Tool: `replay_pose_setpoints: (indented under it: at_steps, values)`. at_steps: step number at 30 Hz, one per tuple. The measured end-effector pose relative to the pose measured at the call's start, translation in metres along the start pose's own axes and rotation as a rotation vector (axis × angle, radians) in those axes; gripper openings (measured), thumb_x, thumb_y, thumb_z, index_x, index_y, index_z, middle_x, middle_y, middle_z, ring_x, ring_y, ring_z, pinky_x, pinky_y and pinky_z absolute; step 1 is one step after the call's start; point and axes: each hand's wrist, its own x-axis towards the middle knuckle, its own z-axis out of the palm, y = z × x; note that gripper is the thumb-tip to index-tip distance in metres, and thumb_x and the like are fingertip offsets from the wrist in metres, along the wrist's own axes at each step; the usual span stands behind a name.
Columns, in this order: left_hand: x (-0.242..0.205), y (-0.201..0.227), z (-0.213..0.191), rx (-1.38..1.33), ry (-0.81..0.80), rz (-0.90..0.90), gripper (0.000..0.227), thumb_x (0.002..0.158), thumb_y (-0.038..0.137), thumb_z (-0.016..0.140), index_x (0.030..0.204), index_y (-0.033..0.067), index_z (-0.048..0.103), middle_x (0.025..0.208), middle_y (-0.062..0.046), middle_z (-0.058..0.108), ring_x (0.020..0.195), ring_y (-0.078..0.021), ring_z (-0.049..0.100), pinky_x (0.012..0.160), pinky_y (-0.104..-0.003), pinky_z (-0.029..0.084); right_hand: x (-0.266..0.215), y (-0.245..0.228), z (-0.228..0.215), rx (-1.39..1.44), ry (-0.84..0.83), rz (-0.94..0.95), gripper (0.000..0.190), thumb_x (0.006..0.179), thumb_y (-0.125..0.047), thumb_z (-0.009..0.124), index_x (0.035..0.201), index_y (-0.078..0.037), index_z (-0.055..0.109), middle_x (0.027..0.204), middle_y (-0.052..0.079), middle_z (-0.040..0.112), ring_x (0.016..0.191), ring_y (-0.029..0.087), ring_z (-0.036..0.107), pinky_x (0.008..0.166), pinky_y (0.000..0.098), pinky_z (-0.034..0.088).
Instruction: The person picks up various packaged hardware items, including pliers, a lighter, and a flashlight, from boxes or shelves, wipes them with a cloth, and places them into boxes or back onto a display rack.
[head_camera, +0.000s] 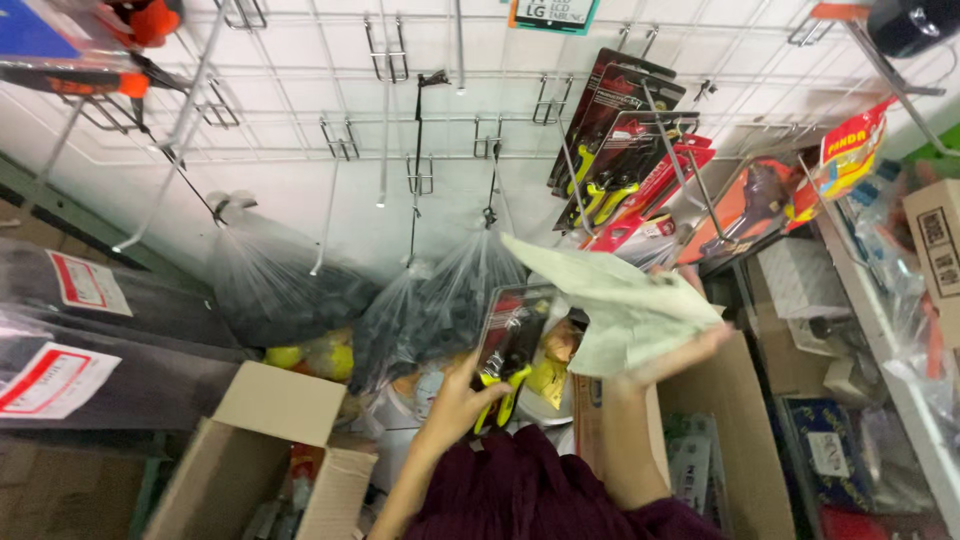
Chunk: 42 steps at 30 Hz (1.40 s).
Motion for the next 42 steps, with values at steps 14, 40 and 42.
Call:
replay_pose_setpoints:
  at_steps: [14,40,42]
  values:
    - [0.036,-0.037,0.138,0.133,0.182,0.236,0.029,0.099,0.014,0.057,0.12,-0.0017,0.069,0.069,-0.02,0.064,0.06,-0.0334,0.069,0.058,-0.039,0.053,-0.044,0.029,-0.123,-1.187,-0.665,-0.591,0.039,0.105,-0.039,0.06,0.138,-0.018,0.064,0.163,0.019,0.035,0.152,0.051,0.029,0.124,0.0646,0.025]
    - [-0.043,-0.016,0.003,0.392,0.881,0.614,0.061,0.118,0.036,0.04,0.095,-0.0144,0.064,0.092,-0.026,0.071,0.077,-0.0366,0.074,0.072,-0.038,0.057,-0.199,0.171,-0.078,-0.802,-0.722,-0.407,0.072,0.102,-0.038,0.049,0.163,-0.007,0.027,0.165,0.033,0.025,0.155,0.054,0.027,0.127,0.0642,0.022]
    - [-0.051,0.001,-0.014,0.315,0.999,0.612,0.063,0.117,0.04,0.039,0.096,-0.0143,0.063,0.093,-0.024,0.07,0.079,-0.0325,0.072,0.075,-0.038,0.057,-0.212,0.18,-0.081,-0.77,-0.776,-0.507,0.07,0.1,-0.033,0.053,0.16,-0.005,0.028,0.164,0.035,0.023,0.15,0.056,0.029,0.123,0.0652,0.024]
